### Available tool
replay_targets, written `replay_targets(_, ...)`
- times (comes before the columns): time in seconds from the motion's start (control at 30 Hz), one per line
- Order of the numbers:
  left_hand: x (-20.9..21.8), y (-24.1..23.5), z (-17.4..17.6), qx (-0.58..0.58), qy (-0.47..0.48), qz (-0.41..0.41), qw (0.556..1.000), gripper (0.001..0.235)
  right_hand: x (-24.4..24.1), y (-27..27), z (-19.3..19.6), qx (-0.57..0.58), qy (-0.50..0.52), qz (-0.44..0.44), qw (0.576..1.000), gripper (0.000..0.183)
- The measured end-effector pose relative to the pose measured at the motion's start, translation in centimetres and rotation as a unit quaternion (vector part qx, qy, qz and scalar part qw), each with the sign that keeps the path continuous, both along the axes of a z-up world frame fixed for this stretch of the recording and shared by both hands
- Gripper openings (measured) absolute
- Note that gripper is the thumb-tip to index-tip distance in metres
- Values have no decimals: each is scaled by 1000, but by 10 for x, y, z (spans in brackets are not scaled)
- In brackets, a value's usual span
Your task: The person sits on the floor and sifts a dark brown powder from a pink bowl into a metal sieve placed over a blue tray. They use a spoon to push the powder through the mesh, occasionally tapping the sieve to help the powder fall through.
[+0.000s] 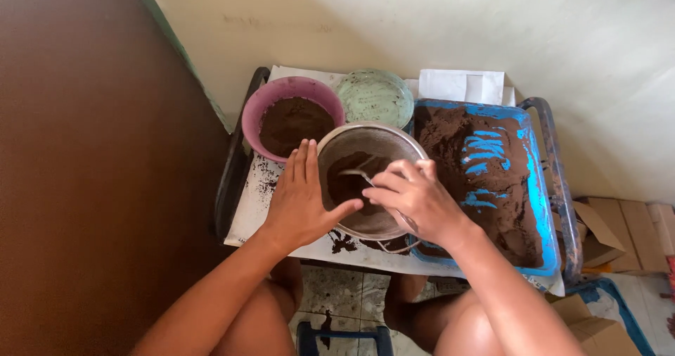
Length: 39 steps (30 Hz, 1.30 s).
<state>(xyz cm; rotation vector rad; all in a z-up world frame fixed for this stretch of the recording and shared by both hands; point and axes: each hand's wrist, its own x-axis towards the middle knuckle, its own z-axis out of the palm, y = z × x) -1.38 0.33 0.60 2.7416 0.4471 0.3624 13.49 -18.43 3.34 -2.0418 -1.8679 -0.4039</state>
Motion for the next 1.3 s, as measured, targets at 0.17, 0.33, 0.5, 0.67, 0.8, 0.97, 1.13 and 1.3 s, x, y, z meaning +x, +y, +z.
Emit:
replay_targets(0.17,-5,13,-4,14,-14,-53,998,158,13,-13,-2,80,7,4,997,17)
replay_targets(0.33,-11,15,8,23,-56,-90,994,177,40,-28,-8,151,1,-35,988,14)
replay_targets(0.5,-10,16,3,51,-60,-105,991,184,42,-35,-11,137,13,-76,987,11)
replay_targets(0.67,-10,10,7,61,-60,-109,990,184,35,-31,-5,124,1,-76,989,12)
replay_targets(0.8,-8,7,2,55,-59,-117,990,181,38,-31,-11,124,-56,-108,985,19)
replay_targets(0.97,-7,3,-1,62,-63,-112,990,181,40,-25,-21,88,-15,-66,994,16)
replay_targets(1.13,-6,0,-5,21,-77,-105,991,177,15,-19,-6,89,-17,8,996,11)
replay_targets(1.3,-2,-6,2,-16,-116,-99,988,170,9,-23,7,122,-8,-2,993,10)
